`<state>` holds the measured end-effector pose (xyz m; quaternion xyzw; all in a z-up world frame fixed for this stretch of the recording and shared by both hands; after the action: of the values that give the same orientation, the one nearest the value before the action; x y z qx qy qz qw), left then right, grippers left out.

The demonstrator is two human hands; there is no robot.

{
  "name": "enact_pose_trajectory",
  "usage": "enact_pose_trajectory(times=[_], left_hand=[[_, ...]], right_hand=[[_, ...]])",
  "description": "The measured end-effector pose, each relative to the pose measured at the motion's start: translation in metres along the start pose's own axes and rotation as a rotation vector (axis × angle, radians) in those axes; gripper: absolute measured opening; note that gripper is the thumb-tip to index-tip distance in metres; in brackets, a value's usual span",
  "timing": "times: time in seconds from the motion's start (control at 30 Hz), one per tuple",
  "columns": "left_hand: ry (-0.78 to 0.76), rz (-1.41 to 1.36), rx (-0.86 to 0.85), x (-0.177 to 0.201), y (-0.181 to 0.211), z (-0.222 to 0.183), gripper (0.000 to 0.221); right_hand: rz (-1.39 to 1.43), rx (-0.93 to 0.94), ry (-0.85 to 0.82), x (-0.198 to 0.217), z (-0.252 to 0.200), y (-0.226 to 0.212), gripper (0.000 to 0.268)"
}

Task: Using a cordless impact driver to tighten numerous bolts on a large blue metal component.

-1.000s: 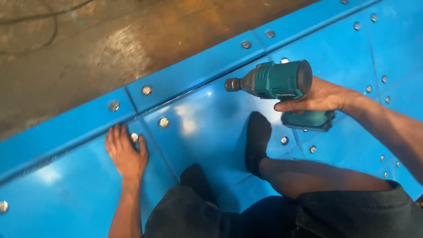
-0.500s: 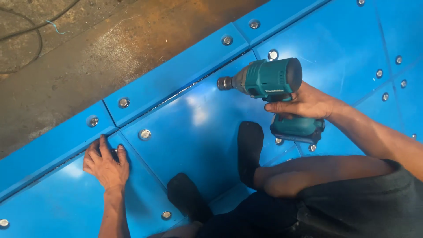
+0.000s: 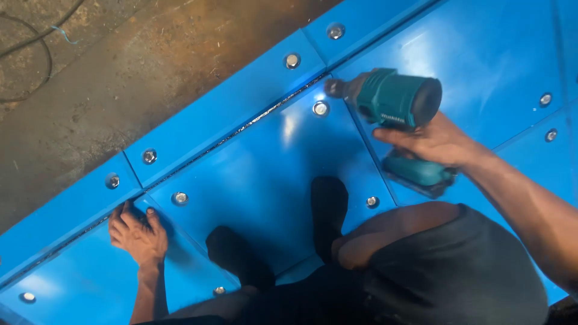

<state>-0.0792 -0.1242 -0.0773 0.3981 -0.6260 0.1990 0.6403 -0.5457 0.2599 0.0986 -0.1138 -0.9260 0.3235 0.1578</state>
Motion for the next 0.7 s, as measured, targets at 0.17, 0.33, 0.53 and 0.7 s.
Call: enact_pose_trajectory(times=[0.17,0.33,0.53,0.7], left_hand=[[0.059,0.097,0.033,-0.016,-0.002,0.001,0.060],[0.157,0.099,0.031,-0.021,0.003,0.000,0.063],[0.198,0.064,0.056,-0.014,-0.001,-0.004,0.062],[0.179,0.011,0.045,-0.012,-0.002,-0.001,0.060]], right_hand=[[-0.192,-0.335,0.111,0.013,0.008,0.027,0.038],[-0.371,-0.453,0.036,-0.007,0.031,0.034,0.038],[-0.494,-0.472,0.010,-0.028,0.053,0.025,0.049],[-0.456,-0.497,0.063,-0.032,0.053,0.022,0.040]])
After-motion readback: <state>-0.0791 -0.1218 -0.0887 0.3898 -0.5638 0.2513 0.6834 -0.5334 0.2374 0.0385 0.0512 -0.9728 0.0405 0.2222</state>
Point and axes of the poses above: each hand's wrist, its own z-axis towards the middle knuckle, its own x-axis out of the back of the hand, y = z × x, the point moved 3 cm from there along z, towards the middle knuckle, and after that the axes turned 1 degree about x, right-handed, at the moved point
